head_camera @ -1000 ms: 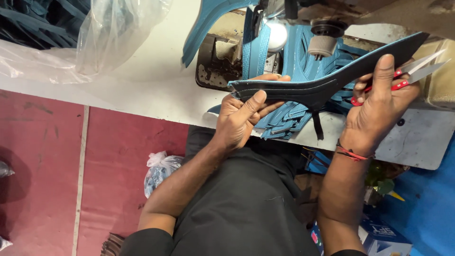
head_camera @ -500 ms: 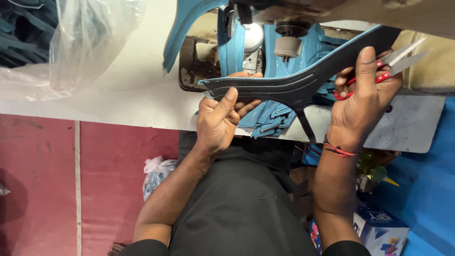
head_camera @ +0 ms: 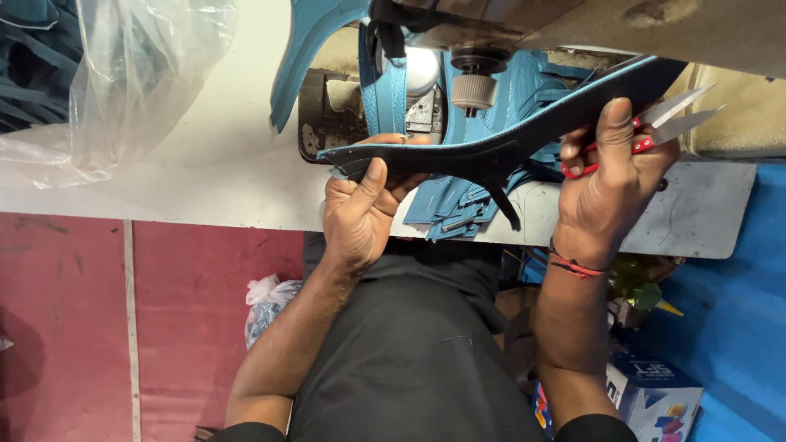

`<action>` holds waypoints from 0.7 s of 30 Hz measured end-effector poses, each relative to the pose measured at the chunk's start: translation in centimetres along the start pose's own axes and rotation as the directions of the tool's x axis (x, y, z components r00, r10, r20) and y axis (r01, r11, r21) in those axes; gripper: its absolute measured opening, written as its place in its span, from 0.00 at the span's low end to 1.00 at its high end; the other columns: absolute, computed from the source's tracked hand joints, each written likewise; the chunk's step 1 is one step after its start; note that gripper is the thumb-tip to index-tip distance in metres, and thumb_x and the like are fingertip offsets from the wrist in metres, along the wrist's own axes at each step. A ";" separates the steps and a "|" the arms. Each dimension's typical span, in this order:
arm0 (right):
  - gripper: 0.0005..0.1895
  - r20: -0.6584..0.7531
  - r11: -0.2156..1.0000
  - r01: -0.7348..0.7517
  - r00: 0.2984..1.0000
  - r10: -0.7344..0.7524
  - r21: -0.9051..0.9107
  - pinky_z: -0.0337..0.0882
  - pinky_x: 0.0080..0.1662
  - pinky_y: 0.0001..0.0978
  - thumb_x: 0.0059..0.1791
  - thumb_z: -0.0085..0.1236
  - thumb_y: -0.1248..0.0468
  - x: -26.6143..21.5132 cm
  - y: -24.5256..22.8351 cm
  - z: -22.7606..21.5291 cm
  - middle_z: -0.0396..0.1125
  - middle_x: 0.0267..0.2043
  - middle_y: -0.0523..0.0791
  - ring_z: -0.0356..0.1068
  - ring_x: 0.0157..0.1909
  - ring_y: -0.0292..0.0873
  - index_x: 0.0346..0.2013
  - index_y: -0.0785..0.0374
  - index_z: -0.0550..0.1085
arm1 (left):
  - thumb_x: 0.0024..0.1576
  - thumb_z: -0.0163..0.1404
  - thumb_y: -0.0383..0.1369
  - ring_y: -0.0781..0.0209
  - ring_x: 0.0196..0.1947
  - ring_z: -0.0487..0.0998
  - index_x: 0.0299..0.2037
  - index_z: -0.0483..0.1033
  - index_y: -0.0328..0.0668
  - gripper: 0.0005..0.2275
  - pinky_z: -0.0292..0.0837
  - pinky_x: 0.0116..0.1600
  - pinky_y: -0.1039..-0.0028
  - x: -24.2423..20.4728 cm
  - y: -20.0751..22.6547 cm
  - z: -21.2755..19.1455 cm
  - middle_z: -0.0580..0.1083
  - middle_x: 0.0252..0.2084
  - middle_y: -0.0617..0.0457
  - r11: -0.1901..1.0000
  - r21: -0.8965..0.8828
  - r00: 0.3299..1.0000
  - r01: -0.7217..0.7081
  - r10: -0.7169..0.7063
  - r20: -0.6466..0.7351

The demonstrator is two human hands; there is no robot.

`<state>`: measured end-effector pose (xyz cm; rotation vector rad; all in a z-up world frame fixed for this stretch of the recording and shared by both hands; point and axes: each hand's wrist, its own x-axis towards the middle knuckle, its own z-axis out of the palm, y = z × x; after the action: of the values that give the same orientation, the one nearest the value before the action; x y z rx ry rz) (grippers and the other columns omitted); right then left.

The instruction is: Trim excess threads and finish blue leather shoe upper components using hand snips.

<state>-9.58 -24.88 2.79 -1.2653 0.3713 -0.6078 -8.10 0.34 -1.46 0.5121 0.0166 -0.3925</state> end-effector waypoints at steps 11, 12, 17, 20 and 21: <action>0.14 0.016 1.000 0.004 1.000 -0.004 -0.005 0.65 0.29 0.31 0.61 0.64 0.64 0.3 0.3 0.1 0.66 0.33 0.49 0.67 0.29 0.43 0.52 0.68 0.68 | 0.70 0.46 0.24 0.44 0.64 0.76 0.60 0.73 0.28 0.11 0.72 0.72 0.52 0.0 0.9 -0.1 0.74 0.60 0.32 0.996 0.069 0.997 -0.063 0.059 0.046; 0.15 0.020 1.000 0.005 1.000 -0.005 -0.003 0.65 0.29 0.31 0.61 0.64 0.64 0.3 0.4 0.1 0.67 0.34 0.49 0.67 0.29 0.43 0.53 0.69 0.68 | 0.69 0.46 0.24 0.44 0.64 0.76 0.60 0.73 0.28 0.12 0.72 0.72 0.53 0.0 1.0 0.0 0.75 0.60 0.32 0.994 0.080 0.996 -0.068 0.064 0.057; 0.15 0.020 1.000 0.000 1.000 0.000 0.023 0.66 0.32 0.33 0.63 0.63 0.66 0.6 1.7 -1.3 0.65 0.36 0.49 0.66 0.31 0.43 0.56 0.71 0.66 | 0.69 0.48 0.23 0.46 0.62 0.78 0.61 0.73 0.27 0.12 0.73 0.71 0.55 -0.3 1.1 0.2 0.75 0.60 0.33 0.994 0.109 1.000 -0.024 0.022 0.020; 0.17 0.006 1.000 0.010 1.000 -0.011 0.026 0.66 0.31 0.33 0.63 0.64 0.66 1.0 2.1 -1.5 0.65 0.36 0.49 0.66 0.31 0.43 0.57 0.70 0.65 | 0.68 0.50 0.23 0.49 0.60 0.78 0.60 0.74 0.26 0.12 0.75 0.69 0.56 -0.3 0.9 0.1 0.76 0.59 0.34 0.989 0.148 1.000 -0.004 0.004 0.000; 0.18 -0.009 0.999 0.023 1.000 -0.023 0.023 0.66 0.31 0.32 0.64 0.65 0.66 1.1 2.2 -1.6 0.65 0.37 0.49 0.67 0.31 0.43 0.58 0.68 0.64 | 0.68 0.50 0.23 0.50 0.59 0.79 0.59 0.74 0.26 0.12 0.76 0.68 0.57 -0.3 0.8 0.1 0.76 0.59 0.35 0.979 0.202 1.000 -0.005 0.006 -0.004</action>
<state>-9.14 -26.43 0.31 -1.2466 0.3561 -0.6354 -8.06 1.02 -0.99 0.7141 -0.0205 -0.3893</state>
